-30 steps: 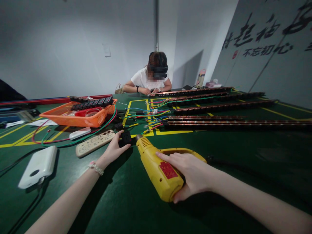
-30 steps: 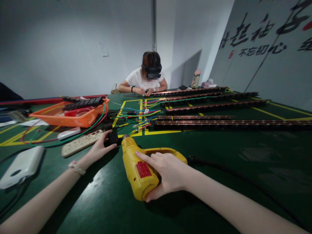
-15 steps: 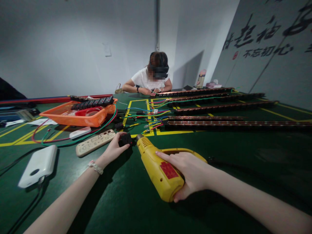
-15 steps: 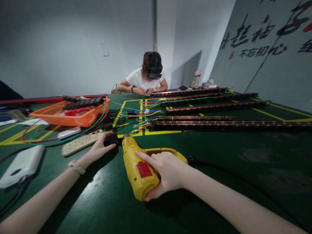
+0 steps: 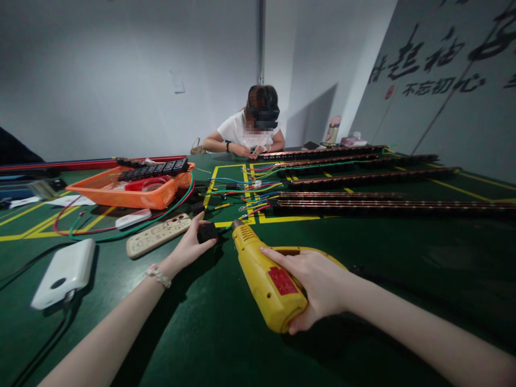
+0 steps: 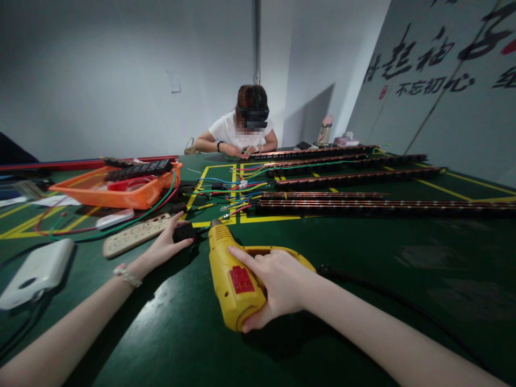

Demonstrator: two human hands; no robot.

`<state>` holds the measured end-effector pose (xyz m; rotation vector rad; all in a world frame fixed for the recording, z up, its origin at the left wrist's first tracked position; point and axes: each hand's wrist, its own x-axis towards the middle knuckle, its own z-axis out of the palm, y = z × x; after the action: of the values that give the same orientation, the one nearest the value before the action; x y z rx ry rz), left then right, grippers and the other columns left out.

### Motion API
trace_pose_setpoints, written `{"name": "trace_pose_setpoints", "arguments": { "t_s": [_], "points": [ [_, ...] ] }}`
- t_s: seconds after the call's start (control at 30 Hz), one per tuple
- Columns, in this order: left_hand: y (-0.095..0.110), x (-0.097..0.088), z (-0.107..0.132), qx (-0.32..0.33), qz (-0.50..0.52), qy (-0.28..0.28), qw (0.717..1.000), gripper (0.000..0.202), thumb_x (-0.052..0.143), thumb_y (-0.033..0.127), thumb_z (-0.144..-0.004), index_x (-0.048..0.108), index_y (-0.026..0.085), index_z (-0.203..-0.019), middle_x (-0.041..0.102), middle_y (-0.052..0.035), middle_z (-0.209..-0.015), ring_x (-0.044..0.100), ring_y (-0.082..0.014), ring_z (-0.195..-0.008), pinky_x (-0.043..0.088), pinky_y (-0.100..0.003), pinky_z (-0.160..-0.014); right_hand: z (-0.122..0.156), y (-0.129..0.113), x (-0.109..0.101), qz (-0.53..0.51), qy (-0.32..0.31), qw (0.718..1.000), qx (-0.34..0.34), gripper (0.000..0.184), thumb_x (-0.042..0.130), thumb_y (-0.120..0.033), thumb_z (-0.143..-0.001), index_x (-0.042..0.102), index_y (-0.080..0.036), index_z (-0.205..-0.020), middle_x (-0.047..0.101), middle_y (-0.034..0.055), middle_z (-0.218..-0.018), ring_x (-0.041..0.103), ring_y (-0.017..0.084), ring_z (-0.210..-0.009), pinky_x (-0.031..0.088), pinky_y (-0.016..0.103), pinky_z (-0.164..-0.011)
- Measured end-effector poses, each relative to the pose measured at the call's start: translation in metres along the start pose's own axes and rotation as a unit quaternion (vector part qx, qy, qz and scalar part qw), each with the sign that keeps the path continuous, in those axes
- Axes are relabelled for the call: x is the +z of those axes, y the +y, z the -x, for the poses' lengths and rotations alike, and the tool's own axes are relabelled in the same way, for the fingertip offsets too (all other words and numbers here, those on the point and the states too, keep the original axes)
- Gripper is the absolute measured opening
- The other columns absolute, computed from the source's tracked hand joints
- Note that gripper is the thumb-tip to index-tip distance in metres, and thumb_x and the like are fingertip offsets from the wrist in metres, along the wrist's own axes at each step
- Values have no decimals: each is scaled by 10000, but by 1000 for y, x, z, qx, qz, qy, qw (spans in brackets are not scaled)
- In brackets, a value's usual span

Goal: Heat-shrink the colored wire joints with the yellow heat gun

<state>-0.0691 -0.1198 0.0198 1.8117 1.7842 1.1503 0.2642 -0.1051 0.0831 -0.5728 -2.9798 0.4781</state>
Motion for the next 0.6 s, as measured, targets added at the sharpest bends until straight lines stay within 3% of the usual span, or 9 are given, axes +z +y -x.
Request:
{"name": "trace_pose_setpoints", "arguments": {
  "t_s": [0.4,0.6],
  "points": [
    [-1,1,0,23,17,7,1000,847,644,374,-735,185,210,-1426,485,-112,-1272,517,-228,-1147,392,-412,-1000,2,22,-1,1,10,1000,8,1233,688,-703,-559,60,-205,-1497,588,135,-1238,608,334,-1022,409,386,-879],
    [-1,0,1,10,3,-11,1000,848,637,404,-746,179,198,-1430,530,-94,-1203,542,-230,-1116,382,-418,-1013,2,24,0,6,23,1000,7,1210,686,-678,-589,55,-187,-1497,581,151,-1245,604,335,-1032,408,388,-883]
  ]
}}
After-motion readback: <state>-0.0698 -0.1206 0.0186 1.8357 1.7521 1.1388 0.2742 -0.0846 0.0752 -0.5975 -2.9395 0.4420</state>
